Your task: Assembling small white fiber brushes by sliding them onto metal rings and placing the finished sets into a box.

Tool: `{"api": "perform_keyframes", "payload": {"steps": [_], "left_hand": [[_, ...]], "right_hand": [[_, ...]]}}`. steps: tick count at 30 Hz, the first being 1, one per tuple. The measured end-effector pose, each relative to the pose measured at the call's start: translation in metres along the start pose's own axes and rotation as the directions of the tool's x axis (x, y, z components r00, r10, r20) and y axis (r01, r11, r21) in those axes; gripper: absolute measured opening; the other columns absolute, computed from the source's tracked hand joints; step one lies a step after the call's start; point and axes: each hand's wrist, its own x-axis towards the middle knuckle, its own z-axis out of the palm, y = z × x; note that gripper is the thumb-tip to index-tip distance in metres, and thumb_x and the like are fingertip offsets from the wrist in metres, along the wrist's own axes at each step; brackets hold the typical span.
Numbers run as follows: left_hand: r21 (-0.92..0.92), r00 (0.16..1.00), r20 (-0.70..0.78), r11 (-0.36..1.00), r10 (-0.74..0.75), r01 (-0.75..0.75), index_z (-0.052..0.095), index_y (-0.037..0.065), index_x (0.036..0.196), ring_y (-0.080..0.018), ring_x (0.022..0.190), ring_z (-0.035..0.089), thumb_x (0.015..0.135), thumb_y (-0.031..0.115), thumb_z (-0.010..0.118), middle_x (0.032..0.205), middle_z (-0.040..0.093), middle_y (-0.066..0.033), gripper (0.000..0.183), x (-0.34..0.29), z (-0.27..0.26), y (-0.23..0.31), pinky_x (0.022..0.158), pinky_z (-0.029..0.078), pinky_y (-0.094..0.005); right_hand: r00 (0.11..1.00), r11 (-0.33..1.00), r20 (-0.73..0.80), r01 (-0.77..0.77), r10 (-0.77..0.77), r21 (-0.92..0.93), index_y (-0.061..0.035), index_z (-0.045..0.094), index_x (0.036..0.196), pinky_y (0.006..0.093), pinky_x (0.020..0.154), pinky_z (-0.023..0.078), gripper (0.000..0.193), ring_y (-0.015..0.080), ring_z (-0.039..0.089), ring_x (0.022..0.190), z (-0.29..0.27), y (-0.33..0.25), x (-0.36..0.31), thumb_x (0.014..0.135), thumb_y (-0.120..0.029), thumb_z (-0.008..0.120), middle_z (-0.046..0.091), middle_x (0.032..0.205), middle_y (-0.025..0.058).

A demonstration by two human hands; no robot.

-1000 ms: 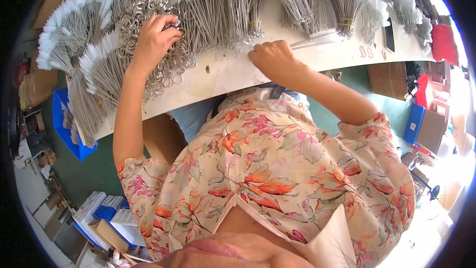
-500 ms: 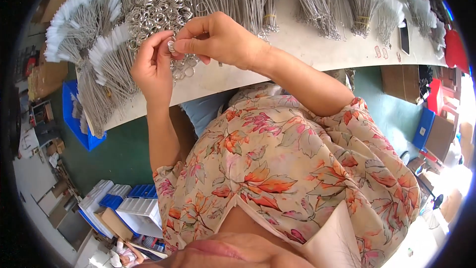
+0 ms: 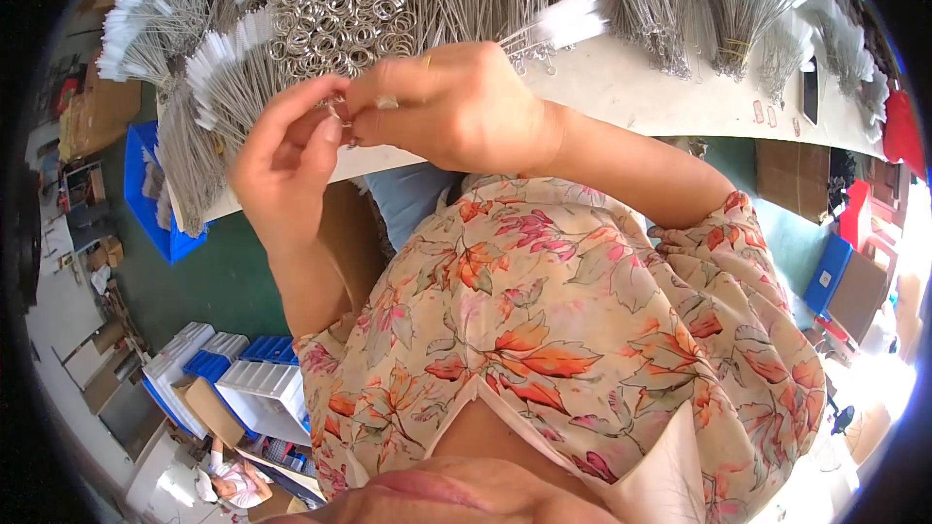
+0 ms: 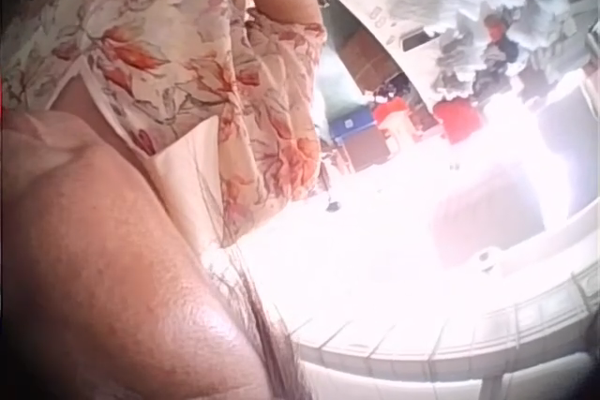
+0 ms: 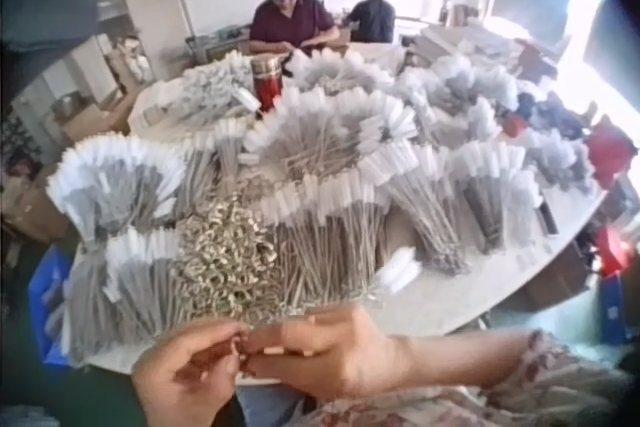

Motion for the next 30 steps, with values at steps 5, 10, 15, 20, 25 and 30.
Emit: {"api": "perform_keyframes", "payload": {"steps": [5, 10, 15, 20, 25, 30], "left_hand": [[0.262, 0.892, -0.178, 0.894, 0.414, -0.363, 0.056, -0.008, 0.108, -0.0183, 0.081, 0.063, 0.075, -0.011, 0.057, 0.101, 0.06, -0.0168, 0.033, -0.007, 0.009, -0.003, 0.068, 0.054, -0.0257], [0.35, 0.855, -0.156, 0.837, 0.495, -0.421, 0.055, -0.009, 0.109, -0.0208, 0.085, 0.063, 0.075, -0.011, 0.058, 0.102, 0.061, -0.0184, 0.034, -0.003, 0.01, -0.009, 0.072, 0.054, -0.0274], [0.434, 0.825, -0.107, 0.773, 0.554, -0.463, 0.056, -0.009, 0.109, -0.0218, 0.085, 0.063, 0.075, -0.01, 0.058, 0.101, 0.061, -0.0194, 0.034, 0.0, 0.008, -0.013, 0.073, 0.054, -0.0278], [0.354, 0.911, -0.081, 0.866, 0.404, -0.353, 0.058, -0.009, 0.105, -0.0204, 0.083, 0.064, 0.075, -0.01, 0.057, 0.097, 0.063, -0.0191, 0.03, -0.001, -0.001, -0.007, 0.072, 0.054, -0.0276], [0.321, 0.913, -0.027, 0.869, 0.406, -0.377, 0.058, -0.005, 0.107, -0.0171, 0.082, 0.064, 0.077, -0.009, 0.056, 0.097, 0.064, -0.0155, 0.031, 0.005, -0.016, -0.014, 0.07, 0.053, -0.0251], [0.18, 0.98, -0.146, 0.97, -0.138, 0.164, 0.058, 0.001, 0.11, -0.0137, 0.082, 0.062, 0.084, 0.002, 0.058, 0.095, 0.063, -0.0085, 0.026, 0.001, -0.061, -0.044, 0.068, 0.051, -0.0238]], "right_hand": [[0.47, -0.117, 0.548, -0.677, 0.692, 0.727, -0.0031, 0.067, 0.089, 0.0214, 0.051, 0.039, 0.019, 0.0073, 0.046, 0.055, -0.017, -0.009, 0.024, 0.084, -0.021, 0.064, 0.056, 0.067, 0.0008], [0.421, -0.275, 0.611, -0.624, 0.67, 0.731, -0.0031, 0.067, 0.087, 0.0197, 0.048, 0.034, 0.022, 0.0036, 0.042, 0.053, -0.011, -0.015, 0.034, 0.084, -0.025, 0.065, 0.053, 0.061, -0.0022], [0.448, -0.181, 0.588, -0.671, 0.673, 0.719, -0.0027, 0.067, 0.087, 0.0199, 0.048, 0.036, 0.02, 0.0038, 0.044, 0.052, -0.007, -0.009, 0.032, 0.083, -0.022, 0.066, 0.056, 0.062, -0.0013], [0.54, -0.006, 0.653, -0.768, 0.53, 0.64, -0.0023, 0.065, 0.087, 0.0178, 0.046, 0.037, 0.014, 0.0037, 0.046, 0.051, -0.008, 0.008, 0.032, 0.081, -0.015, 0.067, 0.057, 0.065, -0.0018], [0.588, 0.268, 0.545, -0.787, 0.598, 0.555, -0.0025, 0.066, 0.083, 0.0232, 0.05, 0.041, 0.012, 0.0089, 0.051, 0.053, -0.004, 0.002, 0.031, 0.078, -0.013, 0.068, 0.059, 0.068, 0.0025], [0.679, 0.713, 0.359, -0.699, 0.641, 0.049, -0.007, 0.064, 0.078, 0.0322, 0.054, 0.046, 0.008, 0.0224, 0.059, 0.067, 0.024, -0.011, -0.061, 0.073, -0.012, 0.068, 0.057, 0.073, 0.0059]]}}
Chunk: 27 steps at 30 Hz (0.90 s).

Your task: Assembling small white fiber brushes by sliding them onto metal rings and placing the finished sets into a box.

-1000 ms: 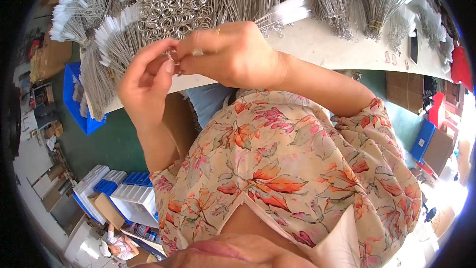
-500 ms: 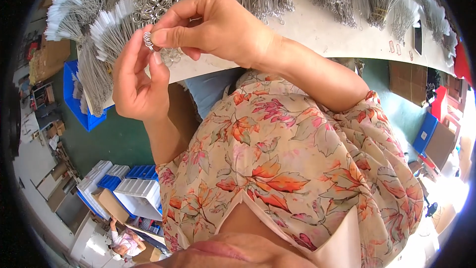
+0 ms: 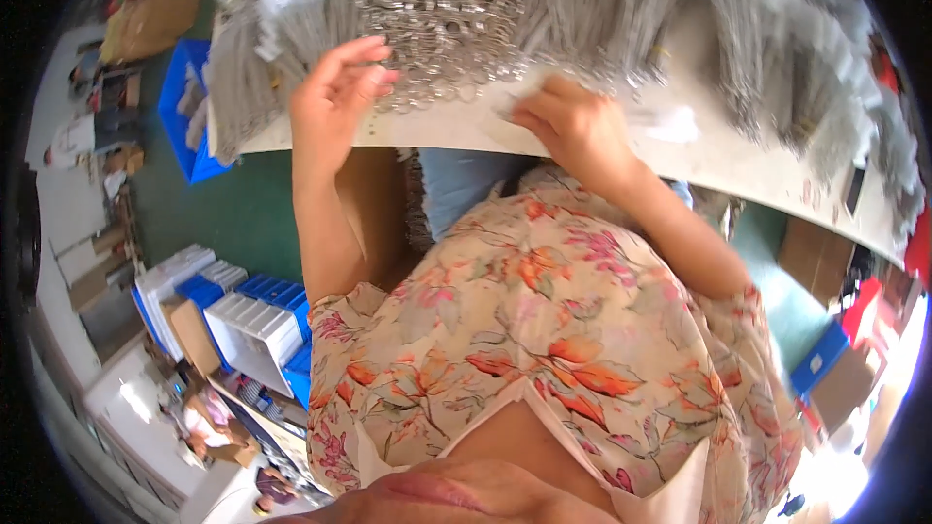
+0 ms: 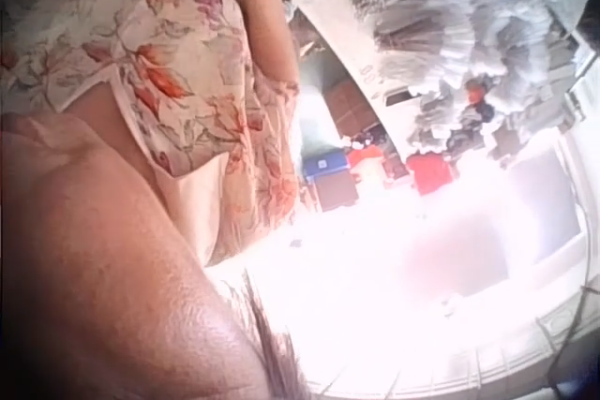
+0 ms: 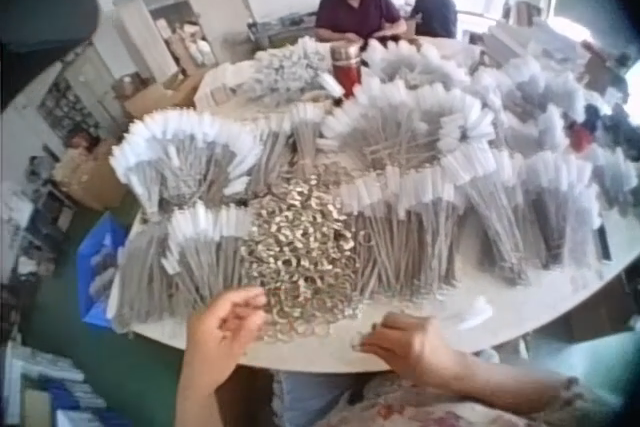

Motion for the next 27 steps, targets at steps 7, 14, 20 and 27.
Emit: {"api": "perform_keyframes", "payload": {"steps": [7, 14, 20, 27], "left_hand": [[0.726, 0.812, -0.568, 0.549, 0.138, 0.414, 0.067, 0.008, 0.087, -0.0209, 0.074, 0.063, 0.076, 0.027, 0.065, 0.078, 0.066, -0.0082, 0.022, 0.024, -0.221, -0.09, 0.066, 0.048, -0.0326], [0.863, 0.887, -0.408, 0.226, -0.215, 0.452, 0.067, 0.008, 0.083, -0.0291, 0.08, 0.063, 0.073, 0.027, 0.066, 0.084, 0.066, -0.0119, 0.021, 0.062, -0.246, -0.118, 0.068, 0.047, -0.0383], [0.8, 0.865, -0.478, 0.329, -0.156, 0.501, 0.069, 0.01, 0.075, -0.0277, 0.077, 0.063, 0.069, 0.023, 0.067, 0.081, 0.066, -0.01, 0.014, 0.055, -0.245, -0.115, 0.068, 0.047, -0.0374], [0.376, 0.642, -0.725, 0.924, 0.25, 0.064, 0.062, 0.003, 0.074, -0.0291, 0.074, 0.062, 0.081, 0.027, 0.058, 0.075, 0.064, -0.0151, 0.025, 0.067, -0.218, -0.095, 0.067, 0.047, -0.0372]], "right_hand": [[0.959, 0.951, -0.094, 0.247, -0.268, -0.184, -0.0075, 0.063, 0.079, 0.0322, 0.065, 0.046, 0.017, 0.0194, 0.057, 0.077, -0.012, 0.017, -0.01, 0.065, -0.005, 0.071, 0.059, 0.079, 0.0047], [0.974, 0.961, -0.215, -0.125, 0.071, -0.247, -0.0056, 0.064, 0.087, 0.0356, 0.063, 0.049, 0.02, 0.0289, 0.062, 0.07, -0.047, 0.06, 0.094, 0.082, -0.024, 0.061, 0.063, 0.081, 0.0132], [0.921, 0.804, -0.025, -0.353, 0.389, -0.478, -0.0091, 0.066, 0.085, 0.0417, 0.069, 0.048, 0.033, 0.0323, 0.062, 0.079, -0.044, 0.076, 0.126, 0.073, -0.039, 0.064, 0.065, 0.081, 0.0126], [0.93, 0.879, -0.043, -0.36, 0.365, -0.313, -0.0085, 0.066, 0.082, 0.0392, 0.07, 0.048, 0.028, 0.0299, 0.063, 0.077, -0.057, 0.106, 0.138, 0.073, -0.033, 0.058, 0.065, 0.077, 0.0117]]}}
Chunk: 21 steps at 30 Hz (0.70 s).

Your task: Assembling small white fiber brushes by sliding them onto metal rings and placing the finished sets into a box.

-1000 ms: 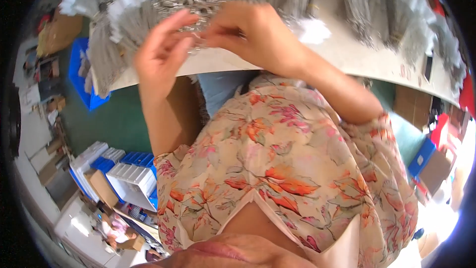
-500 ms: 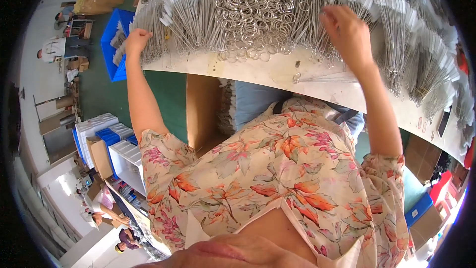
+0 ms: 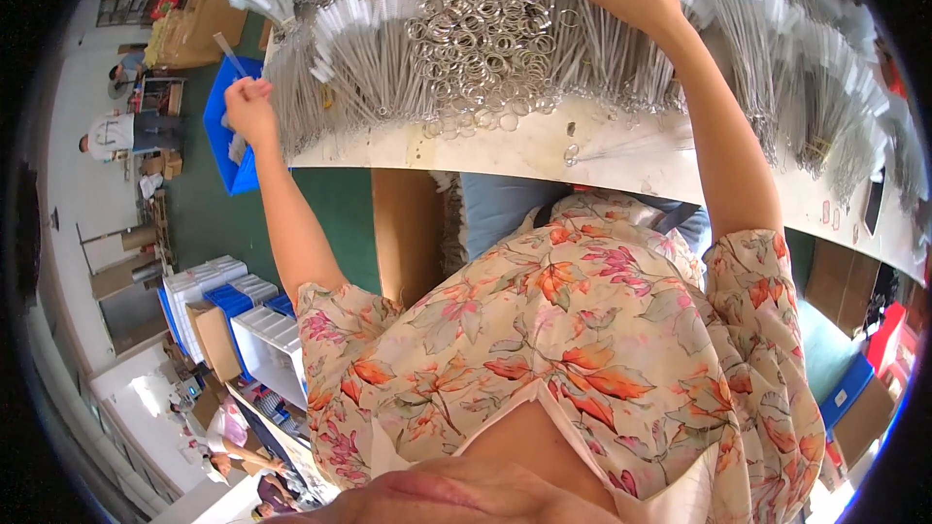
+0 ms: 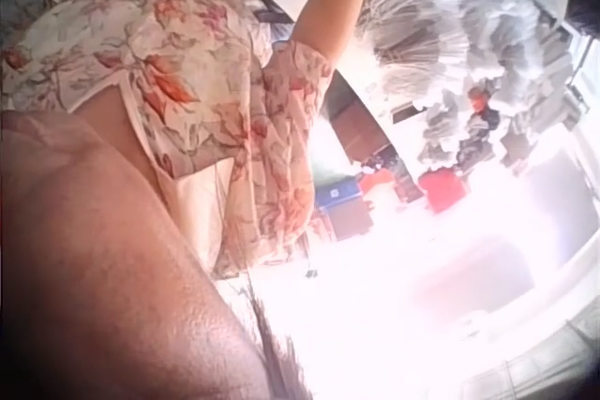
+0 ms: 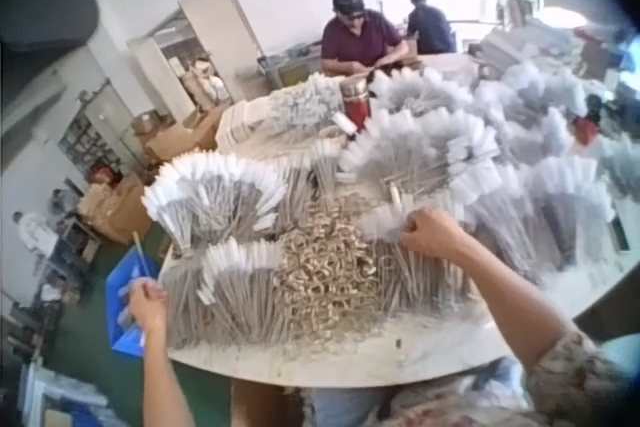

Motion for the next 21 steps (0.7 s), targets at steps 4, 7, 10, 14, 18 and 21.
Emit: {"api": "perform_keyframes", "payload": {"steps": [4, 7, 10, 14, 18, 21], "left_hand": [[0.6, 0.889, 0.448, 0.704, 0.098, -0.38, 0.06, 0.001, 0.072, -0.0319, 0.065, 0.061, 0.086, 0.036, 0.051, 0.07, 0.062, -0.0173, 0.039, -0.035, 0.025, 0.034, 0.061, 0.045, -0.0415], [0.538, 0.722, 0.656, 0.807, -0.22, -0.243, 0.065, -0.001, 0.069, -0.0202, 0.05, 0.055, 0.08, 0.036, 0.06, 0.055, 0.059, -0.0117, 0.039, -0.06, 0.019, 0.009, 0.053, 0.042, -0.0354], [0.5, 0.76, 0.6, 0.859, -0.251, -0.111, 0.064, -0.001, 0.072, -0.012, 0.054, 0.052, 0.081, 0.026, 0.061, 0.057, 0.057, -0.0042, 0.029, -0.061, 0.011, -0.007, 0.051, 0.04, -0.0288], [0.376, 0.794, 0.497, 0.912, -0.351, 0.168, 0.058, -0.002, 0.07, -0.0129, 0.055, 0.048, 0.083, 0.018, 0.058, 0.061, 0.058, -0.0052, 0.023, -0.05, 0.008, -0.025, 0.055, 0.038, -0.0281], [0.462, 0.819, 0.464, 0.881, -0.337, 0.101, 0.053, -0.001, 0.067, -0.0149, 0.058, 0.05, 0.085, 0.02, 0.055, 0.061, 0.059, -0.006, 0.027, -0.039, 0.018, 0.01, 0.058, 0.039, -0.0303], [0.442, 0.86, 0.471, 0.896, -0.197, -0.036, 0.056, -0.002, 0.077, -0.016, 0.062, 0.053, 0.086, 0.022, 0.054, 0.063, 0.059, -0.0062, 0.025, -0.028, 0.031, 0.022, 0.062, 0.042, -0.0312]], "right_hand": [[0.98, 0.965, -0.198, 0.028, 0.026, 0.262, -0.0024, 0.058, 0.084, 0.0314, 0.06, 0.043, 0.024, 0.0143, 0.052, 0.061, -0.014, 0.009, -0.021, 0.081, -0.026, 0.054, 0.055, 0.064, 0.009], [0.874, 0.894, -0.483, 0.178, 0.049, 0.411, 0.0001, 0.057, 0.083, 0.027, 0.059, 0.046, 0.019, 0.0122, 0.056, 0.058, -0.044, 0.011, -0.042, 0.082, -0.018, 0.049, 0.057, 0.064, 0.0064], [0.844, 0.6, -0.462, 0.226, 0.273, 0.768, -0.0012, 0.061, 0.084, 0.0271, 0.06, 0.047, 0.021, 0.0111, 0.057, 0.062, -0.102, 0.039, -0.079, 0.081, -0.018, 0.05, 0.057, 0.063, 0.006], [0.678, 0.915, -0.713, 0.153, 0.178, 0.374, -0.0008, 0.059, 0.085, 0.0276, 0.055, 0.048, 0.024, 0.0126, 0.049, 0.059, -0.13, 0.113, -0.102, 0.083, -0.017, 0.042, 0.053, 0.067, 0.0063], [0.797, 0.938, -0.506, -0.215, 0.33, 0.272, -0.0069, 0.068, 0.086, 0.0313, 0.065, 0.048, 0.023, 0.0166, 0.061, 0.065, -0.115, 0.142, -0.106, 0.077, -0.025, 0.057, 0.06, 0.065, 0.0061], [0.842, 0.915, -0.358, -0.371, 0.403, 0.157, -0.0134, 0.07, 0.083, 0.0365, 0.072, 0.05, 0.027, 0.0268, 0.063, 0.078, -0.099, 0.143, -0.09, 0.068, -0.035, 0.061, 0.067, 0.08, 0.0086]]}}
